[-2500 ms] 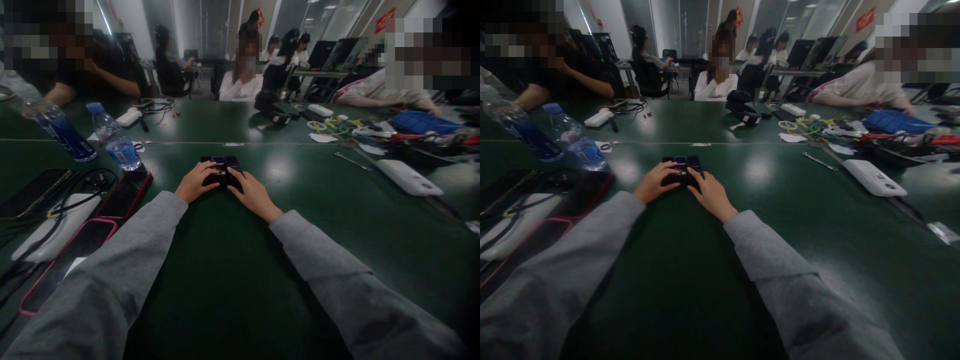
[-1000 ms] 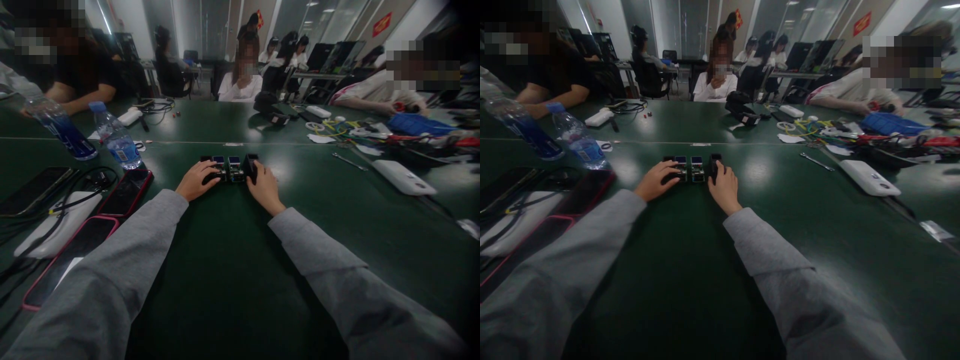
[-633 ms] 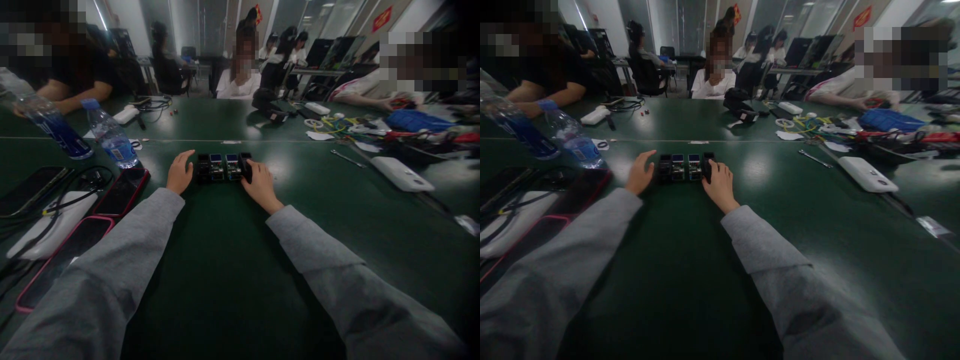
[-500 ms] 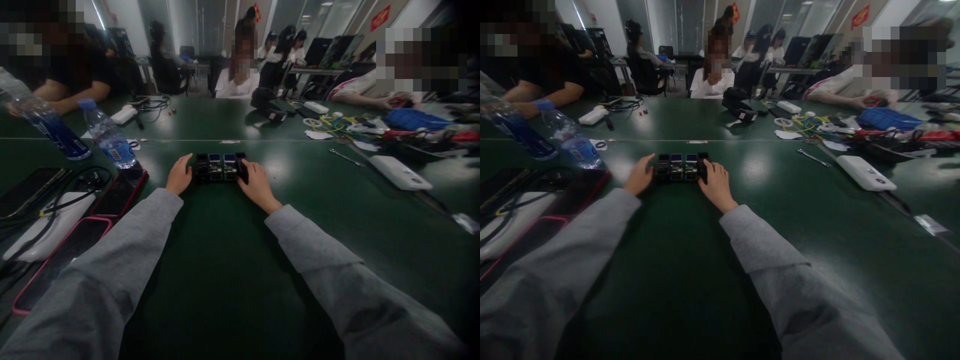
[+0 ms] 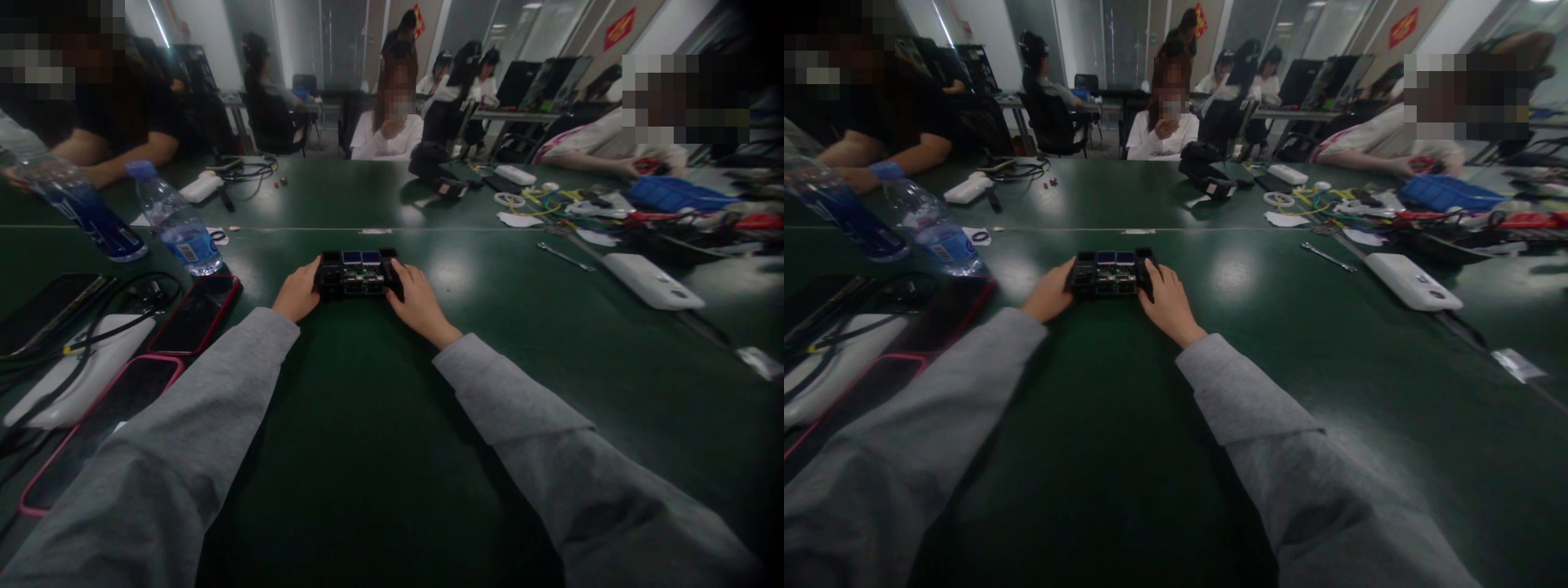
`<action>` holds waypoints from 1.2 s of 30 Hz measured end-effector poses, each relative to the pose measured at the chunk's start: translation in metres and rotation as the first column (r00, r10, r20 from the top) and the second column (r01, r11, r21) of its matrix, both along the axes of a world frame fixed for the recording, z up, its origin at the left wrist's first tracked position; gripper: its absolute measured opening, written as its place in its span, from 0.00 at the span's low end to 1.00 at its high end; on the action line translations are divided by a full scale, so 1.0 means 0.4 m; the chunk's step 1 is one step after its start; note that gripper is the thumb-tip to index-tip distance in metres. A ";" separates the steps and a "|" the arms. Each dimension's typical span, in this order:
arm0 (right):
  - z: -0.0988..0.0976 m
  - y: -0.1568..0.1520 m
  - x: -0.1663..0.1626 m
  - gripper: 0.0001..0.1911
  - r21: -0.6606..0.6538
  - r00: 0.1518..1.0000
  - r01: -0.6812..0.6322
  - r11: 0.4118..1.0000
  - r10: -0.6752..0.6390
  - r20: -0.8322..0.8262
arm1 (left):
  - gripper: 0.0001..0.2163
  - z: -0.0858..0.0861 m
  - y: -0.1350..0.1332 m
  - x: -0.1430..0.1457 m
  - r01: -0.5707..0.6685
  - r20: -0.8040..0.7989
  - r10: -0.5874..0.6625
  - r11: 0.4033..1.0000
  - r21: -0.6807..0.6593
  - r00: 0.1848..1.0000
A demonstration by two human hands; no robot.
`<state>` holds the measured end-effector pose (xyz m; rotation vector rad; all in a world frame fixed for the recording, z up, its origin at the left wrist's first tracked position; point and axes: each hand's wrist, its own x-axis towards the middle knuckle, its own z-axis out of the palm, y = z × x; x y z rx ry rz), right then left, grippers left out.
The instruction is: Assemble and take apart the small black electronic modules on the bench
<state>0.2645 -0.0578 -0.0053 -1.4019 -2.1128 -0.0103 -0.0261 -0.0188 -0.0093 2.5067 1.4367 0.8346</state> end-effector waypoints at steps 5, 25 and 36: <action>0.009 -0.006 -0.005 0.32 0.007 0.999 0.036 0.999 -0.036 0.002 | 0.36 -0.003 -0.001 0.003 -0.048 -0.004 0.048 0.999 -0.015 0.999; 0.022 -0.048 -0.008 0.37 -0.003 0.997 0.019 1.000 -0.019 0.075 | 0.34 0.019 -0.016 0.013 -0.040 -0.052 0.040 0.999 -0.006 0.998; 0.022 -0.047 -0.007 0.33 -0.037 0.999 0.038 0.999 -0.037 0.022 | 0.22 0.025 -0.012 -0.005 -0.207 -0.067 0.218 0.968 0.141 0.974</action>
